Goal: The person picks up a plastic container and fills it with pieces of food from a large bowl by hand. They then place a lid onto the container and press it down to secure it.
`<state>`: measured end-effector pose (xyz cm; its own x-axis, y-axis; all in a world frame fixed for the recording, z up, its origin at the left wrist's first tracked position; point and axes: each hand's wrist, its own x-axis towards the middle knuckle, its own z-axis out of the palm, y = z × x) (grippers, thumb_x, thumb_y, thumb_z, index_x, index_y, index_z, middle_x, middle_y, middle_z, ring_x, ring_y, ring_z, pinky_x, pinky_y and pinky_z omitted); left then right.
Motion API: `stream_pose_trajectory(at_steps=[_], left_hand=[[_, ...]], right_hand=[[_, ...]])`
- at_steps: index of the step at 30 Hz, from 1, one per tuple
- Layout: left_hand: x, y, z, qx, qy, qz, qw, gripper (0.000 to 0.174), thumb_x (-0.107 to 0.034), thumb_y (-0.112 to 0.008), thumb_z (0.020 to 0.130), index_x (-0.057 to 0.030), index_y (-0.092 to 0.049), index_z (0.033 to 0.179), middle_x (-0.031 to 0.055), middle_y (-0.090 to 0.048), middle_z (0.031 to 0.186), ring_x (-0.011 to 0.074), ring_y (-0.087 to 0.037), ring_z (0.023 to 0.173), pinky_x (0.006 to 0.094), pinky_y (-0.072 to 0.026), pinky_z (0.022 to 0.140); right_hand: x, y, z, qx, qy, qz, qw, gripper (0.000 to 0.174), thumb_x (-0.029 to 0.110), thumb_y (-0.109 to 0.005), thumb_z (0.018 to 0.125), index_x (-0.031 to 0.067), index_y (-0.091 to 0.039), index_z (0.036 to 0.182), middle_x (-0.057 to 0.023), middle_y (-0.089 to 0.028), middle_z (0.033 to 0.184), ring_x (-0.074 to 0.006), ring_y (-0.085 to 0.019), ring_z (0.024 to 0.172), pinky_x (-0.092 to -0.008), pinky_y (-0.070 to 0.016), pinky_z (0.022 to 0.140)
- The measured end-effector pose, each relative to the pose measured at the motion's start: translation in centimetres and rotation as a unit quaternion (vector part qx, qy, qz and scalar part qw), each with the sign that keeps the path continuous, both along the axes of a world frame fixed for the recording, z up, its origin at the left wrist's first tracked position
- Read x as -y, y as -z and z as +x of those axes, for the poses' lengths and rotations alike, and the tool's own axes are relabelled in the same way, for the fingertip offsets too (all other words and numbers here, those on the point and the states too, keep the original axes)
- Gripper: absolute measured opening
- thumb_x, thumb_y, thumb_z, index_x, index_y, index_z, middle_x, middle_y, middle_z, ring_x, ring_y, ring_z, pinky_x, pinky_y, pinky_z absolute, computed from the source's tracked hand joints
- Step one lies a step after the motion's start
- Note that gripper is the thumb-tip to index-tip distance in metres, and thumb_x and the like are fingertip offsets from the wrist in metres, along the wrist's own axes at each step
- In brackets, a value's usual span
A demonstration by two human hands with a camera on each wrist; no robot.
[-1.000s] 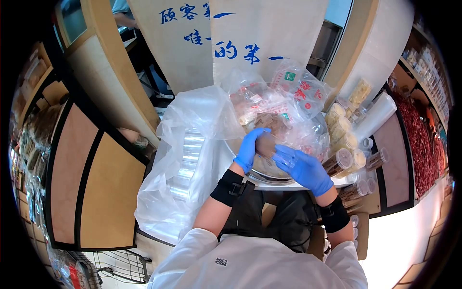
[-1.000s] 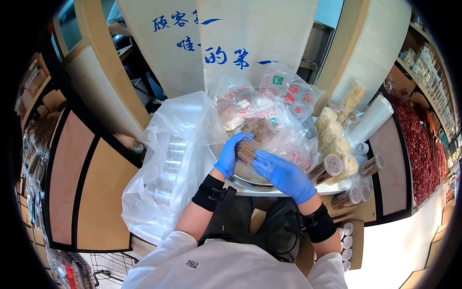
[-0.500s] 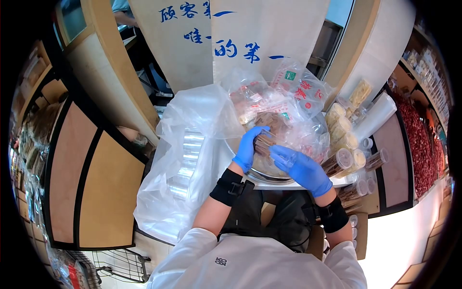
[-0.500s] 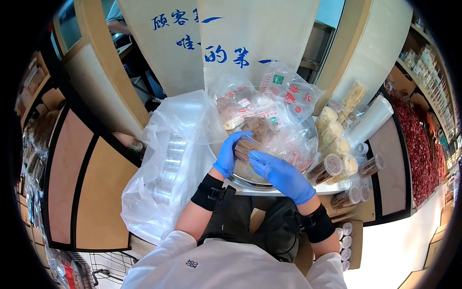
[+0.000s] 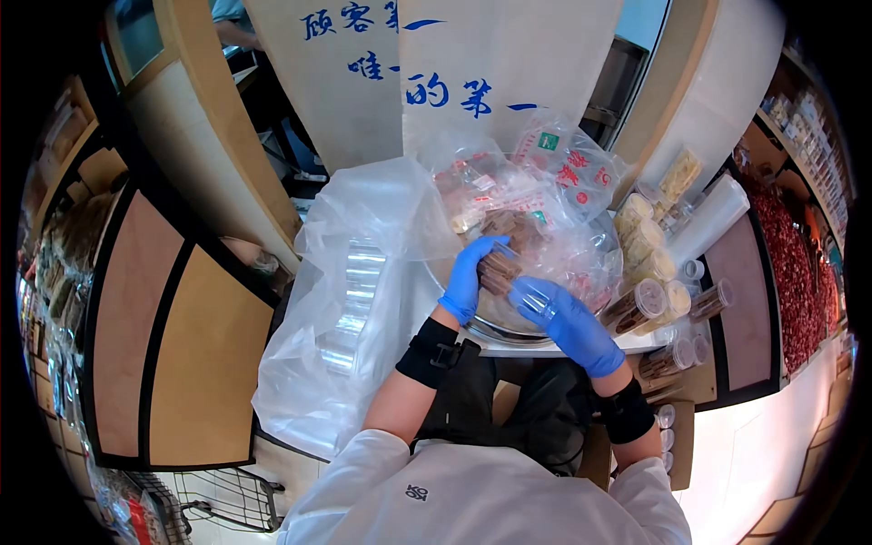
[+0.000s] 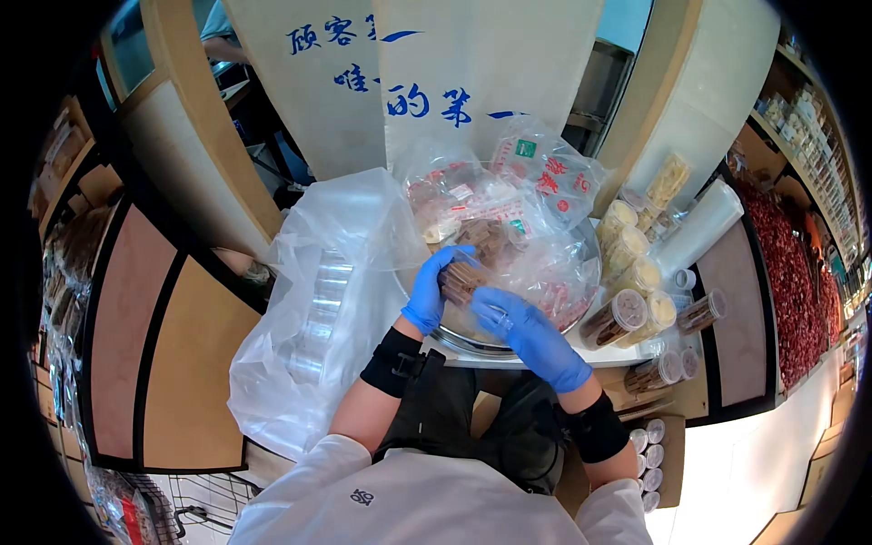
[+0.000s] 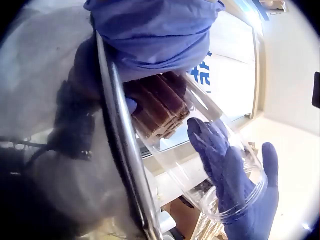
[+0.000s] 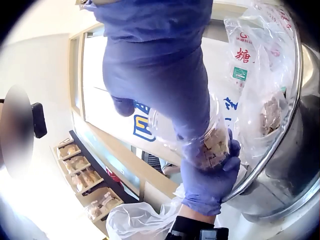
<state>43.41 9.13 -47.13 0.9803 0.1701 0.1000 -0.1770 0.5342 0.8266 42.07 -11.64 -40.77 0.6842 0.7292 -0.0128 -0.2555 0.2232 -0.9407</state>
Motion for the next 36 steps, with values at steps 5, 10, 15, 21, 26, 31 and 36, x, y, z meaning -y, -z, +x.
stream_pose_trajectory(at_steps=[5, 10, 15, 21, 26, 31, 36], left_hand=[[0.2, -0.1, -0.1, -0.005, -0.016, 0.007, 1.0, 0.039, -0.033, -0.047, 0.091, -0.0036, -0.063, 0.111, 0.0069, -0.064, 0.106, 0.0178, -0.059, 0.101, 0.0308, -0.0431, 0.094], [0.0, 0.3, 0.1, 0.01, 0.008, 0.008, 1.0, 0.038, -0.032, -0.047, 0.091, -0.0036, -0.063, 0.111, 0.0067, -0.064, 0.105, 0.0175, -0.058, 0.102, 0.0305, -0.0421, 0.095], [0.7, -0.2, -0.2, 0.021, -0.06, 0.069, 0.996, 0.035, -0.029, -0.045, 0.092, -0.0029, -0.064, 0.107, 0.0061, -0.062, 0.106, 0.0166, -0.056, 0.102, 0.0296, -0.0394, 0.096], [0.6, 0.4, 0.3, 0.089, -0.006, 0.162, 0.983, 0.036, -0.029, -0.045, 0.092, -0.0029, -0.063, 0.107, 0.0054, -0.061, 0.103, 0.0158, -0.055, 0.1, 0.028, -0.0393, 0.094], [0.4, -0.3, -0.4, 0.042, -0.033, 0.1, 0.994, 0.033, -0.026, -0.044, 0.093, -0.0031, -0.063, 0.108, 0.0052, -0.062, 0.104, 0.0152, -0.055, 0.1, 0.0284, -0.0395, 0.094], [-0.6, 0.2, 0.0, 0.03, -0.164, 0.029, 0.986, 0.037, -0.033, -0.044, 0.093, -0.0073, -0.064, 0.11, 0.0033, -0.063, 0.102, 0.0152, -0.057, 0.097, 0.0294, -0.0417, 0.091], [-2.1, 0.5, 0.0, 0.014, -0.241, 0.018, 0.97, 0.04, -0.033, -0.044, 0.092, -0.0051, -0.059, 0.117, 0.0053, -0.063, 0.102, 0.0161, -0.057, 0.097, 0.0301, -0.0417, 0.09]], right_hand=[[-0.4, 0.1, -0.5, 0.221, -0.032, -0.091, 0.97, 0.043, 0.02, -0.043, 0.099, -0.0021, -0.039, 0.137, -0.011, -0.048, 0.133, -0.0182, -0.048, 0.122, -0.0313, -0.0384, 0.104], [-0.6, -0.4, 0.0, 0.277, -0.093, -0.099, 0.951, 0.042, 0.015, -0.043, 0.098, -0.0014, -0.04, 0.137, -0.0105, -0.048, 0.133, -0.0171, -0.047, 0.122, -0.0301, -0.0387, 0.103], [0.0, 1.3, 0.7, 0.054, 0.002, -0.051, 0.997, 0.045, 0.013, -0.041, 0.096, 0.0005, -0.038, 0.139, -0.0119, -0.039, 0.142, -0.0205, -0.039, 0.13, -0.0319, -0.0349, 0.107], [0.6, 0.1, 1.0, 0.226, -0.086, -0.102, 0.965, 0.039, 0.018, -0.041, 0.097, 0.0014, -0.044, 0.132, -0.0121, -0.046, 0.134, -0.0214, -0.045, 0.124, -0.0318, -0.0385, 0.101], [0.9, 0.8, 1.0, 0.284, -0.036, -0.102, 0.953, 0.035, 0.026, -0.041, 0.1, 0.0016, -0.053, 0.123, -0.0117, -0.06, 0.12, -0.0208, -0.057, 0.112, -0.0306, -0.0449, 0.091], [2.7, 3.0, 4.5, 0.028, 0.206, 0.101, 0.973, 0.03, 0.023, -0.049, 0.096, -0.0014, -0.064, 0.091, -0.0114, -0.066, 0.083, -0.0157, -0.063, 0.077, -0.0297, -0.0507, 0.075], [2.8, 8.5, 8.1, 0.475, 0.248, -0.288, 0.794, 0.017, 0.013, -0.055, 0.085, -0.0008, -0.064, 0.087, -0.015, -0.066, 0.085, -0.0271, -0.064, 0.079, -0.0355, -0.05, 0.076]])
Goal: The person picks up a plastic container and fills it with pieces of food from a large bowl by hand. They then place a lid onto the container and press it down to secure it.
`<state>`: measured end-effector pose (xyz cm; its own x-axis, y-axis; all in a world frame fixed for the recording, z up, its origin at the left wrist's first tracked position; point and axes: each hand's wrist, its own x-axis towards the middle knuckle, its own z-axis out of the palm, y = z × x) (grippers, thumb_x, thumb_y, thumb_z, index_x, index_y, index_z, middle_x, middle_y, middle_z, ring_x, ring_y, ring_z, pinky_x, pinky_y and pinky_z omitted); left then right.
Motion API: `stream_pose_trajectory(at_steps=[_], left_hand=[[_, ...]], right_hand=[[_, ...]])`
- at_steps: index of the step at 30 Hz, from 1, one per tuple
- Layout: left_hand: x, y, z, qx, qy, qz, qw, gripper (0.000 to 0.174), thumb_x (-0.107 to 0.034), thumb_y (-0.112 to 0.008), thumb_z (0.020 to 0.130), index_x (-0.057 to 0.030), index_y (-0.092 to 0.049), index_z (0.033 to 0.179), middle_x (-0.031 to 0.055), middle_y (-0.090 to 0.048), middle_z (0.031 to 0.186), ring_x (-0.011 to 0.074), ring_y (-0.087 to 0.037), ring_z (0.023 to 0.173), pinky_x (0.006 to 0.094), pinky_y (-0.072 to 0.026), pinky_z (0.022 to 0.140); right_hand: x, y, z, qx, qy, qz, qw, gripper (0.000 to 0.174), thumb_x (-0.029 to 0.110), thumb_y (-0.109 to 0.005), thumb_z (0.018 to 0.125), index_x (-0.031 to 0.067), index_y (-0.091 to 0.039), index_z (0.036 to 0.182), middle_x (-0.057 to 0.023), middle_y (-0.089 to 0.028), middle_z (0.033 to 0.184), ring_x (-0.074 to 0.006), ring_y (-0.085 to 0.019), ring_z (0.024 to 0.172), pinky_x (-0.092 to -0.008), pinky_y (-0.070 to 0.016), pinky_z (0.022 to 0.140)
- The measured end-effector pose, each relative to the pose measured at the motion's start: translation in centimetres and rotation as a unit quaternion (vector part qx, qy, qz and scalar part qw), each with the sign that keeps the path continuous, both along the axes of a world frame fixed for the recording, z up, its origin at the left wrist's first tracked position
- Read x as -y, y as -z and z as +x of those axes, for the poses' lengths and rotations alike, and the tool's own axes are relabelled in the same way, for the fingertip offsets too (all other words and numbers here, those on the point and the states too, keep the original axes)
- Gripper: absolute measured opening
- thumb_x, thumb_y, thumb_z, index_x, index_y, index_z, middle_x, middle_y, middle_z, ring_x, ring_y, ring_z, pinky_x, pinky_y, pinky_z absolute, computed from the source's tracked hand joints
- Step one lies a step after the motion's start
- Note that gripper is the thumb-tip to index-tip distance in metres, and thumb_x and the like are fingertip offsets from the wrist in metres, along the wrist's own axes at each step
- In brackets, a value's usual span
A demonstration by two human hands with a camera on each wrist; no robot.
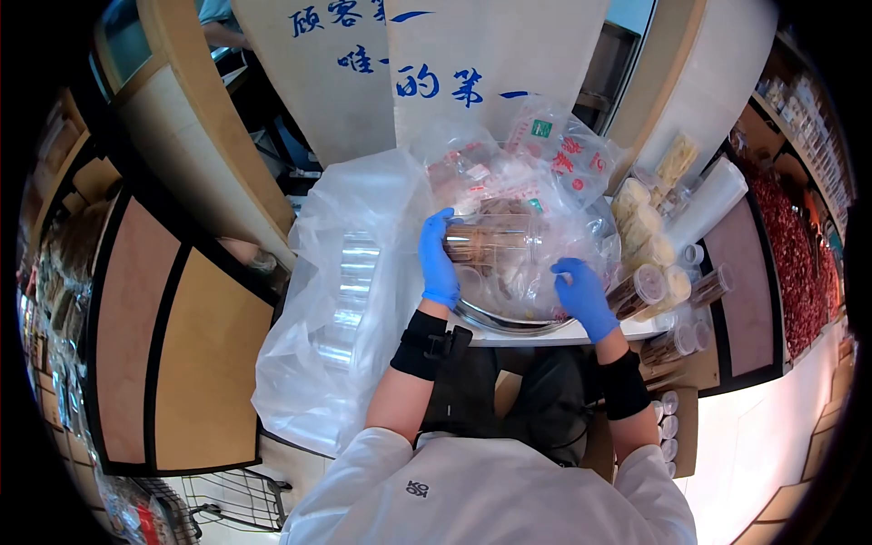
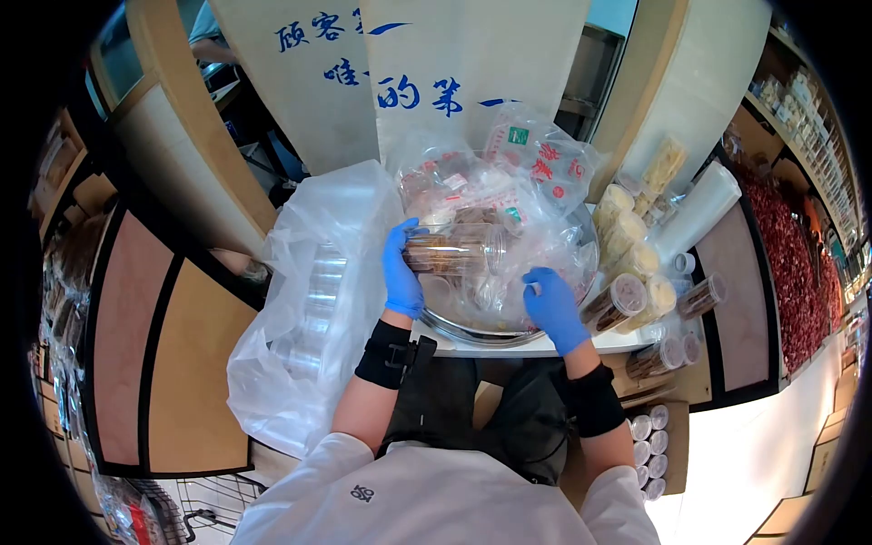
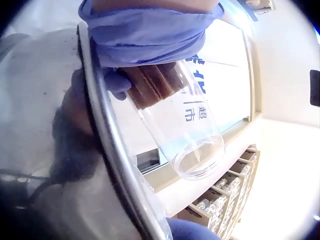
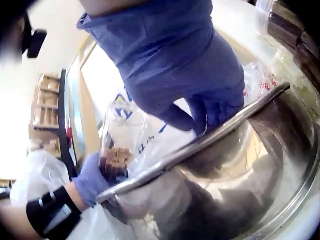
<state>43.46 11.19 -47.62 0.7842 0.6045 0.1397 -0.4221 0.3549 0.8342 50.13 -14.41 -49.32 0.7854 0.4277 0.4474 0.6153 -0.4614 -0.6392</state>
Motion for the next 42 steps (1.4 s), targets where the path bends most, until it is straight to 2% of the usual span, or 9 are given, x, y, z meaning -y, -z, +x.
stream_pose_trajectory(at_steps=[1, 5, 17, 24, 27, 29, 33, 35, 42], left_hand=[[0.1, 0.0, 0.0, -0.003, 0.002, 0.001, 1.0, 0.04, -0.033, -0.044, 0.092, -0.0051, -0.059, 0.117, 0.0053, -0.063, 0.102, 0.0161, -0.057, 0.097, 0.0301, -0.0417, 0.09], [0.6, 0.2, -0.2, 0.028, -0.02, 0.04, 0.999, 0.042, -0.034, -0.043, 0.092, -0.0035, -0.059, 0.117, 0.0071, -0.063, 0.103, 0.0168, -0.056, 0.099, 0.0305, -0.0409, 0.091], [0.5, 0.3, -0.1, 0.02, -0.005, 0.031, 0.999, 0.042, -0.033, -0.043, 0.093, -0.003, -0.058, 0.117, 0.0066, -0.062, 0.103, 0.0163, -0.055, 0.099, 0.0301, -0.0403, 0.092], [0.6, 0.1, 0.0, 0.024, -0.009, 0.04, 0.999, 0.037, -0.029, -0.043, 0.093, -0.0036, -0.059, 0.115, 0.0067, -0.063, 0.102, 0.0165, -0.055, 0.1, 0.0304, -0.038, 0.094], [0.8, 0.0, -0.1, 0.022, -0.012, 0.045, 0.999, 0.036, -0.029, -0.043, 0.093, -0.0037, -0.059, 0.113, 0.0063, -0.063, 0.101, 0.0162, -0.055, 0.1, 0.0303, -0.0379, 0.094], [0.8, -0.2, -0.1, 0.026, -0.012, 0.047, 0.998, 0.034, -0.027, -0.045, 0.093, -0.0024, -0.059, 0.113, 0.0067, -0.062, 0.1, 0.0158, -0.056, 0.098, 0.0299, -0.0396, 0.092], [0.8, -0.2, -0.1, 0.028, -0.005, 0.03, 0.999, 0.033, -0.025, -0.047, 0.094, -0.0015, -0.06, 0.113, 0.0072, -0.061, 0.1, 0.0157, -0.056, 0.097, 0.0297, -0.0405, 0.09], [0.6, 0.1, -0.1, 0.027, -0.004, 0.029, 0.999, 0.033, -0.026, -0.047, 0.093, -0.0016, -0.06, 0.112, 0.0072, -0.061, 0.1, 0.0158, -0.056, 0.097, 0.0298, -0.04, 0.091], [0.3, 0.4, 0.3, -0.001, -0.006, 0.032, 0.999, 0.04, -0.035, -0.045, 0.091, -0.0065, -0.06, 0.115, 0.0055, -0.064, 0.1, 0.0166, -0.057, 0.097, 0.0301, -0.043, 0.088]], right_hand=[[-0.5, 0.6, -0.1, 0.184, -0.03, -0.129, 0.974, 0.016, 0.012, -0.056, 0.082, 0.0002, -0.065, 0.089, -0.017, -0.066, 0.089, -0.0314, -0.064, 0.082, -0.0374, -0.05, 0.077], [-4.0, 2.5, 0.3, -0.031, -0.259, -0.111, 0.959, 0.022, 0.012, -0.058, 0.082, 0.0038, -0.066, 0.101, -0.0161, -0.066, 0.101, -0.034, -0.061, 0.094, -0.038, -0.0482, 0.085], [-7.5, 2.1, -0.8, 0.056, -0.084, -0.375, 0.921, 0.025, 0.021, -0.057, 0.083, 0.0094, -0.065, 0.104, -0.0128, -0.068, 0.086, -0.0308, -0.066, 0.075, -0.0396, -0.0528, 0.069], [-8.0, 7.7, 1.9, 0.095, -0.115, -0.278, 0.949, 0.026, 0.02, -0.053, 0.087, 0.0083, -0.063, 0.109, -0.0138, -0.066, 0.096, -0.0263, -0.064, 0.083, -0.0356, -0.0517, 0.074], [-8.0, 9.5, 2.4, 0.199, -0.084, -0.349, 0.912, 0.025, 0.016, -0.052, 0.088, 0.0081, -0.061, 0.11, -0.0126, -0.064, 0.102, -0.0245, -0.063, 0.088, -0.0338, -0.0506, 0.078], [-7.8, 9.0, 2.5, 0.212, -0.129, -0.279, 0.928, 0.029, 0.015, -0.054, 0.083, 0.0112, -0.061, 0.11, -0.0136, -0.063, 0.104, -0.0295, -0.065, 0.088, -0.0432, -0.0517, 0.072], [-8.7, 7.7, 1.8, 0.179, -0.122, -0.35, 0.912, 0.024, 0.012, -0.051, 0.089, 0.007, -0.061, 0.11, -0.0105, -0.065, 0.102, -0.0231, -0.063, 0.09, -0.033, -0.0508, 0.078], [-9.0, 10.3, 2.9, 0.081, -0.164, -0.235, 0.955, 0.023, 0.013, -0.052, 0.088, 0.0079, -0.061, 0.109, -0.0123, -0.065, 0.097, -0.026, -0.064, 0.085, -0.0349, -0.0516, 0.075], [-6.9, 2.2, -0.2, 0.032, -0.127, -0.116, 0.985, 0.025, 0.012, -0.057, 0.083, 0.0057, -0.062, 0.107, -0.0169, -0.066, 0.091, -0.0335, -0.063, 0.079, -0.037, -0.0514, 0.072]])
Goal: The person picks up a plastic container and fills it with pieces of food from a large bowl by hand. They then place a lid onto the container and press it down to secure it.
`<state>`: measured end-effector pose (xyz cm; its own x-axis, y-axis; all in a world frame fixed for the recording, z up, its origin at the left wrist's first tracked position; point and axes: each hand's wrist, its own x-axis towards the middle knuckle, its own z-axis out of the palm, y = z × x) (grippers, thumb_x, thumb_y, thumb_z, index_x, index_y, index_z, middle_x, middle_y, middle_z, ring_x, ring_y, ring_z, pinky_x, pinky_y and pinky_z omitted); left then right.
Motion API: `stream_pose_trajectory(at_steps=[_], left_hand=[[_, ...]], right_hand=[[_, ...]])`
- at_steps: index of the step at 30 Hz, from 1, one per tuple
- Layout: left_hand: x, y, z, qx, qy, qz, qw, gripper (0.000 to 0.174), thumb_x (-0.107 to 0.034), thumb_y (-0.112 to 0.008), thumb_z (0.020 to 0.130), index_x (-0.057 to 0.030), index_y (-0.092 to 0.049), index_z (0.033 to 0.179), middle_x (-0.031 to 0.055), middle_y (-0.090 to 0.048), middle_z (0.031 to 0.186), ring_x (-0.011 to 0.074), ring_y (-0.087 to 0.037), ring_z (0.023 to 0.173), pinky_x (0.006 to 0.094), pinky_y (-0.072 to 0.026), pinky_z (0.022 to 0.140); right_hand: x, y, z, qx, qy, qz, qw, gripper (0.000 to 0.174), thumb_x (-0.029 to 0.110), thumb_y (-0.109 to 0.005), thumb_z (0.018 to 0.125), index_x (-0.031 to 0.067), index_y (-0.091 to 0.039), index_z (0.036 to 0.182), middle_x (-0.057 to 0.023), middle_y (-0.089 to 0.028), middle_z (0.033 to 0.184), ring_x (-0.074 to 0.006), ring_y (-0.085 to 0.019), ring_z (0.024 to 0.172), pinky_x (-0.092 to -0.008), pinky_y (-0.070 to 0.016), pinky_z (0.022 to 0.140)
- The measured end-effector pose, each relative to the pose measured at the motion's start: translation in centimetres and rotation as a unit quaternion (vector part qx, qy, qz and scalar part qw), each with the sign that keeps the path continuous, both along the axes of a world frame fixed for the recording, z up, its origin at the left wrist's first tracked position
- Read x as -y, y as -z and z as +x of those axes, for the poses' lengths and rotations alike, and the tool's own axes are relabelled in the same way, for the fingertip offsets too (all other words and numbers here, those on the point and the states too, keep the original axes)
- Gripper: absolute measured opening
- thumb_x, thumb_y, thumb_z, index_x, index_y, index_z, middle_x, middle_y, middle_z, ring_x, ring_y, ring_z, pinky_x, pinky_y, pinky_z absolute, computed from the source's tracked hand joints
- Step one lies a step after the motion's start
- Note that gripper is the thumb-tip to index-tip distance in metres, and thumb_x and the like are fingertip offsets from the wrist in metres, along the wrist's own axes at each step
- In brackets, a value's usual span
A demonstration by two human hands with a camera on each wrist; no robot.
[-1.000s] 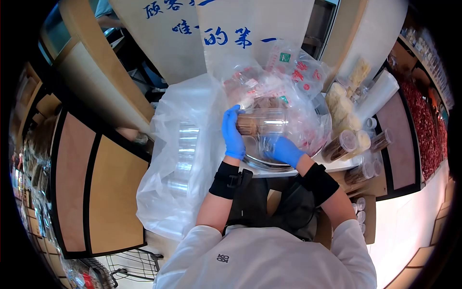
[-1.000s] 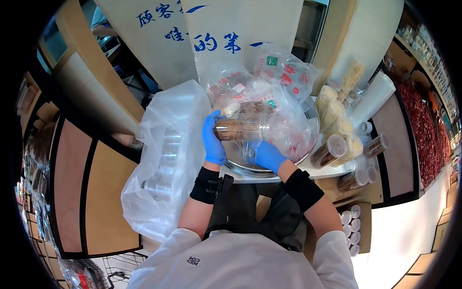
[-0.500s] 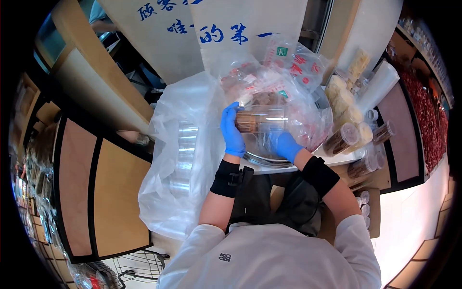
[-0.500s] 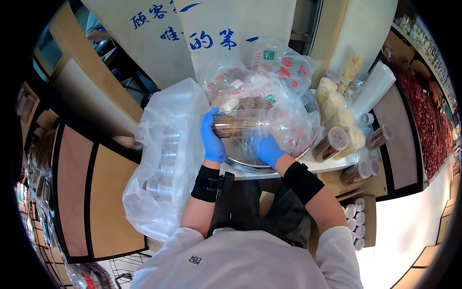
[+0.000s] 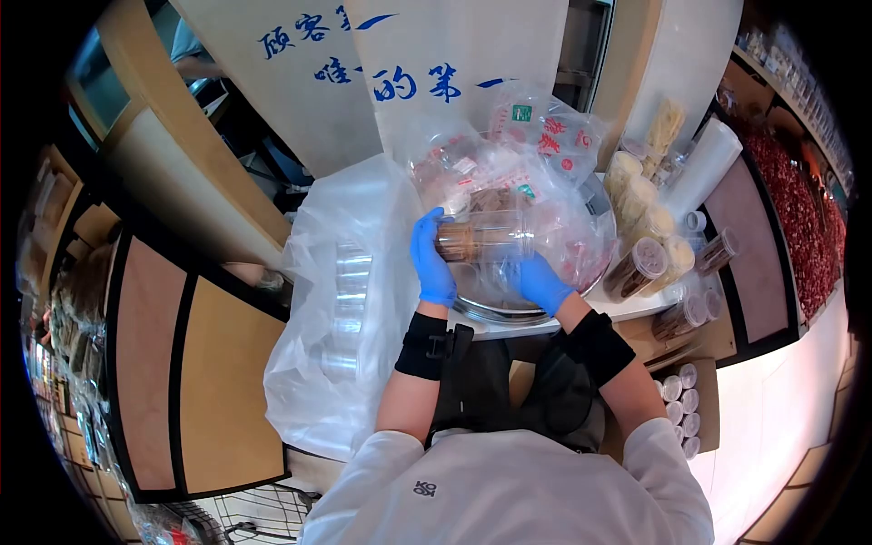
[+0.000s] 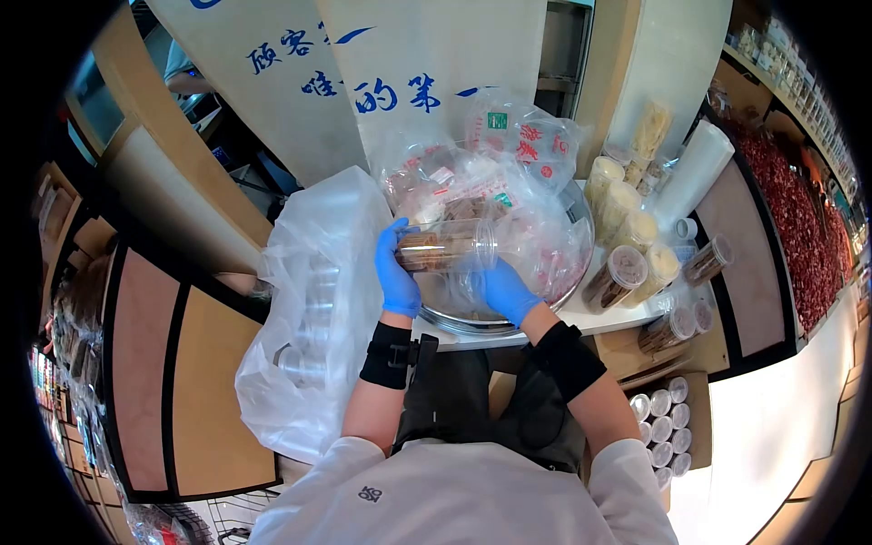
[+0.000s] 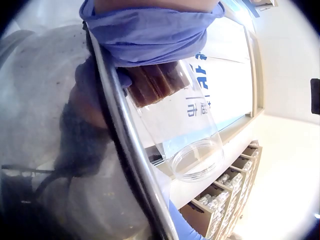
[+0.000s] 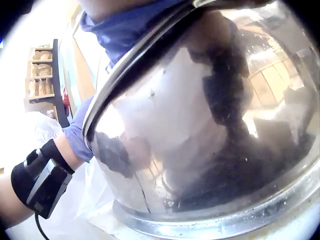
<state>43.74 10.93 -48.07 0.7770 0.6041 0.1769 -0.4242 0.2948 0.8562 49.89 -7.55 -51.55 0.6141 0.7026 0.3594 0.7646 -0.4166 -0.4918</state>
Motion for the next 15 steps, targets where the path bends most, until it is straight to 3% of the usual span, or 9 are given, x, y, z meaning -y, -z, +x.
stream_pose_trajectory(at_steps=[3, 5, 7, 9, 11, 15], left_hand=[[0.3, -0.5, -0.4, 0.0, 0.011, -0.043, 0.999, 0.034, -0.026, -0.047, 0.092, -0.0035, -0.06, 0.112, 0.0067, -0.062, 0.102, 0.0171, -0.055, 0.099, 0.0297, -0.0393, 0.092], [0.1, -0.6, -0.4, 0.01, 0.02, -0.056, 0.998, 0.034, -0.027, -0.046, 0.092, -0.0039, -0.061, 0.113, 0.0067, -0.062, 0.102, 0.0172, -0.056, 0.099, 0.0299, -0.0396, 0.091], [-0.1, -0.4, -0.3, 0.018, 0.027, -0.07, 0.997, 0.035, -0.028, -0.046, 0.092, -0.0044, -0.061, 0.113, 0.0067, -0.062, 0.102, 0.0173, -0.056, 0.099, 0.0301, -0.04, 0.091], [-0.2, 0.2, 0.1, 0.018, 0.008, -0.032, 0.999, 0.039, -0.035, -0.043, 0.092, -0.0081, -0.061, 0.114, 0.0061, -0.064, 0.101, 0.0178, -0.061, 0.093, 0.0302, -0.0487, 0.08], [-0.2, -0.3, -0.3, 0.018, 0.036, -0.073, 0.997, 0.039, -0.034, -0.043, 0.092, -0.0076, -0.061, 0.115, 0.007, -0.064, 0.102, 0.0187, -0.061, 0.094, 0.0316, -0.0486, 0.082], [-0.6, -0.9, -0.6, 0.01, 0.083, -0.152, 0.985, 0.039, -0.03, -0.043, 0.092, -0.0047, -0.06, 0.116, 0.0093, -0.065, 0.104, 0.0214, -0.061, 0.097, 0.0356, -0.0474, 0.089]], right_hand=[[0.8, -0.2, 0.2, 0.021, 0.003, 0.07, 0.997, 0.023, 0.01, -0.058, 0.082, 0.0041, -0.064, 0.103, -0.0179, -0.065, 0.093, -0.0314, -0.063, 0.078, -0.0356, -0.051, 0.072], [1.9, -1.6, 0.0, -0.116, 0.101, 0.035, 0.987, 0.022, 0.005, -0.057, 0.084, 0.0022, -0.062, 0.105, -0.0162, -0.065, 0.1, -0.0285, -0.064, 0.084, -0.0353, -0.0507, 0.078], [3.7, -3.7, -0.5, -0.144, 0.079, 0.09, 0.982, 0.021, 0.005, -0.06, 0.084, 0.0015, -0.062, 0.105, -0.0135, -0.065, 0.098, -0.0238, -0.064, 0.084, -0.0327, -0.0508, 0.078], [5.8, -6.1, -1.4, -0.173, 0.061, 0.145, 0.972, 0.021, 0.005, -0.062, 0.084, 0.0008, -0.062, 0.104, -0.0108, -0.066, 0.097, -0.0191, -0.065, 0.084, -0.0301, -0.0509, 0.078], [7.5, -8.6, -2.0, -0.228, 0.09, 0.179, 0.953, 0.023, 0.005, -0.064, 0.085, 0.001, -0.063, 0.107, -0.0046, -0.065, 0.098, -0.012, -0.063, 0.086, -0.0261, -0.0506, 0.079], [9.4, -11.8, -2.6, -0.284, 0.083, 0.263, 0.918, 0.024, 0.003, -0.063, 0.085, 0.0021, -0.064, 0.109, -0.0028, -0.065, 0.1, -0.0112, -0.062, 0.087, -0.0257, -0.0503, 0.081]])
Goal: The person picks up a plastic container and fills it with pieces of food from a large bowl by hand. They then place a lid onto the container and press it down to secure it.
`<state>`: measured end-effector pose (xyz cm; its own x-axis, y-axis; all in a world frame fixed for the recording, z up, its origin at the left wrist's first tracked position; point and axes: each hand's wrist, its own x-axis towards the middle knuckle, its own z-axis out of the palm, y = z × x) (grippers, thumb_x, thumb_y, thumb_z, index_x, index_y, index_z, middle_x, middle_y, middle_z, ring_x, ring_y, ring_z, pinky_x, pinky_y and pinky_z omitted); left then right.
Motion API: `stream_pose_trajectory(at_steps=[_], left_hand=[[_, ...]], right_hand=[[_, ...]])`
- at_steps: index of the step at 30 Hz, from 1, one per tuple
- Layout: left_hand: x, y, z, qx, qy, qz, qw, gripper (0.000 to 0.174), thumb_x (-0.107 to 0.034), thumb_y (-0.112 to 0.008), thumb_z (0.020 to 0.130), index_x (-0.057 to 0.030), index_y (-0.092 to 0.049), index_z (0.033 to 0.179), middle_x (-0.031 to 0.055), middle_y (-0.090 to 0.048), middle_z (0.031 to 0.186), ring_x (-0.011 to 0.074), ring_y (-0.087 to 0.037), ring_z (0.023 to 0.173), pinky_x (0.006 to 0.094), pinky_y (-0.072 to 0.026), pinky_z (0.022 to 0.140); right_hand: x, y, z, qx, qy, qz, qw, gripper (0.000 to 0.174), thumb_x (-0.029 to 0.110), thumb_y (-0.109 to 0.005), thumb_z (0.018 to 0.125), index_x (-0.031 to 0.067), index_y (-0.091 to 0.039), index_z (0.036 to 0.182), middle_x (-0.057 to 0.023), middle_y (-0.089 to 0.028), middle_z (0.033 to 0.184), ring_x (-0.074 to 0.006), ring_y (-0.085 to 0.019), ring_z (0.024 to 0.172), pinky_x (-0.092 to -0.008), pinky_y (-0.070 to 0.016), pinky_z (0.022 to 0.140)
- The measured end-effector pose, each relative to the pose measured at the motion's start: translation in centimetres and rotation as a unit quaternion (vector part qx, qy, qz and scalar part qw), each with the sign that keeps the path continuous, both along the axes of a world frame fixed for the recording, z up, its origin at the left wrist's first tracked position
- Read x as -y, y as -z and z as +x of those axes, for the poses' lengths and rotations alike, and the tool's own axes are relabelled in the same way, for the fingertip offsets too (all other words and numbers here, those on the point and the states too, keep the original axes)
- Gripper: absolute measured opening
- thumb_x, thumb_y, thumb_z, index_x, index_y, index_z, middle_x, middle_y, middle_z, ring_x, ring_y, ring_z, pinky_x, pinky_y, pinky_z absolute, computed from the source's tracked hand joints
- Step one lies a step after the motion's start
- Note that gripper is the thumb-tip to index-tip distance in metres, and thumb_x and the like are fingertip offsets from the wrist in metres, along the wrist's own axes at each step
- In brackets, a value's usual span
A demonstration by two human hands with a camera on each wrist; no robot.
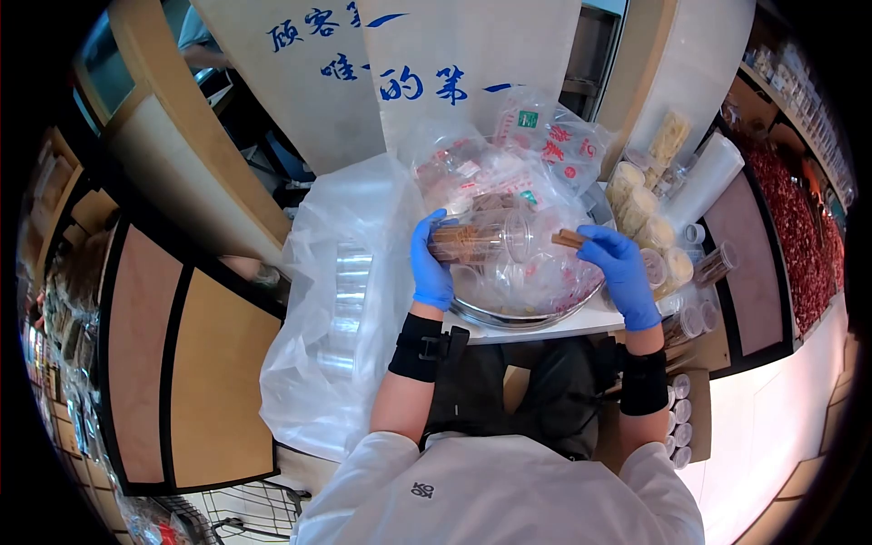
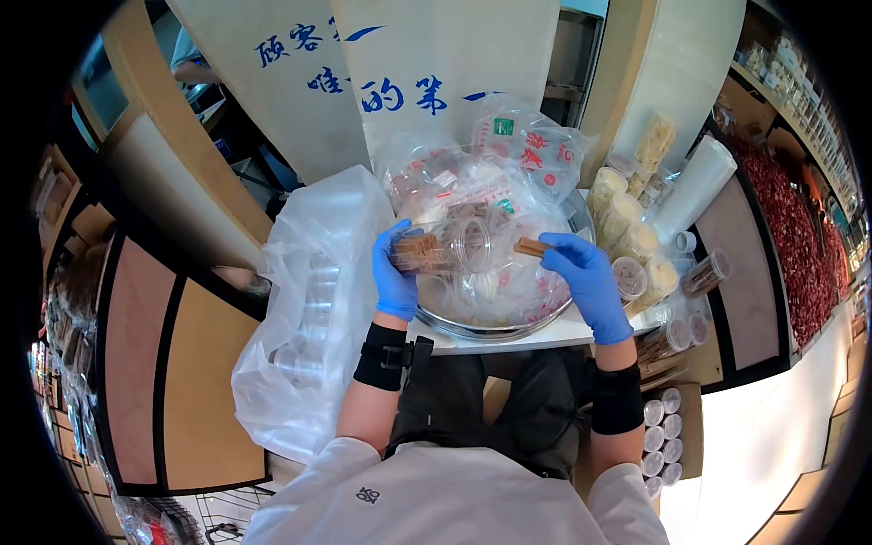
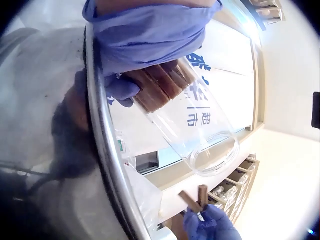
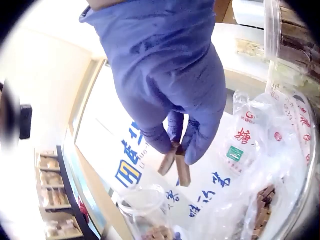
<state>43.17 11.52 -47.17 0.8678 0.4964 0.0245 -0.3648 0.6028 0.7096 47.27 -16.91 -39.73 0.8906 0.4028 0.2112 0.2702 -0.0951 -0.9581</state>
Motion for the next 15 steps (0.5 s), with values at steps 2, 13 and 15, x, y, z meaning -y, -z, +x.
stream_pose_trajectory(at_steps=[2, 13, 15], left_hand=[[0.2, 0.1, 0.3, 0.009, 0.013, -0.019, 1.0, 0.038, -0.03, -0.044, 0.092, -0.0038, -0.06, 0.115, 0.0091, -0.065, 0.103, 0.0213, -0.061, 0.097, 0.0355, -0.0463, 0.09], [2.7, 0.6, 0.9, 0.013, 0.072, 0.1, 0.992, 0.033, -0.024, -0.048, 0.091, -0.0024, -0.062, 0.112, 0.0044, -0.062, 0.106, 0.0143, -0.055, 0.102, 0.0292, -0.0401, 0.094], [2.9, 0.3, 0.7, 0.02, 0.067, 0.153, 0.986, 0.031, -0.022, -0.048, 0.092, -0.001, -0.063, 0.11, 0.0036, -0.061, 0.104, 0.0133, -0.054, 0.1, 0.0277, -0.0389, 0.094]], right_hand=[[-0.8, -1.7, -1.4, -0.137, 0.0, 0.196, 0.971, 0.024, 0.003, -0.064, 0.085, 0.002, -0.066, 0.109, -0.0018, -0.065, 0.098, -0.0099, -0.06, 0.087, -0.0246, -0.0495, 0.082], [-3.3, -1.5, -3.0, -0.118, -0.134, -0.094, 0.979, 0.024, 0.01, -0.064, 0.088, 0.0, -0.064, 0.11, -0.0016, -0.064, 0.098, -0.0083, -0.057, 0.087, -0.0248, -0.0479, 0.08], [-3.9, -1.4, -3.1, -0.14, -0.176, -0.098, 0.969, 0.026, 0.009, -0.063, 0.088, 0.0038, -0.064, 0.113, -0.0012, -0.063, 0.094, -0.0091, -0.061, 0.085, -0.0226, -0.0491, 0.078]])
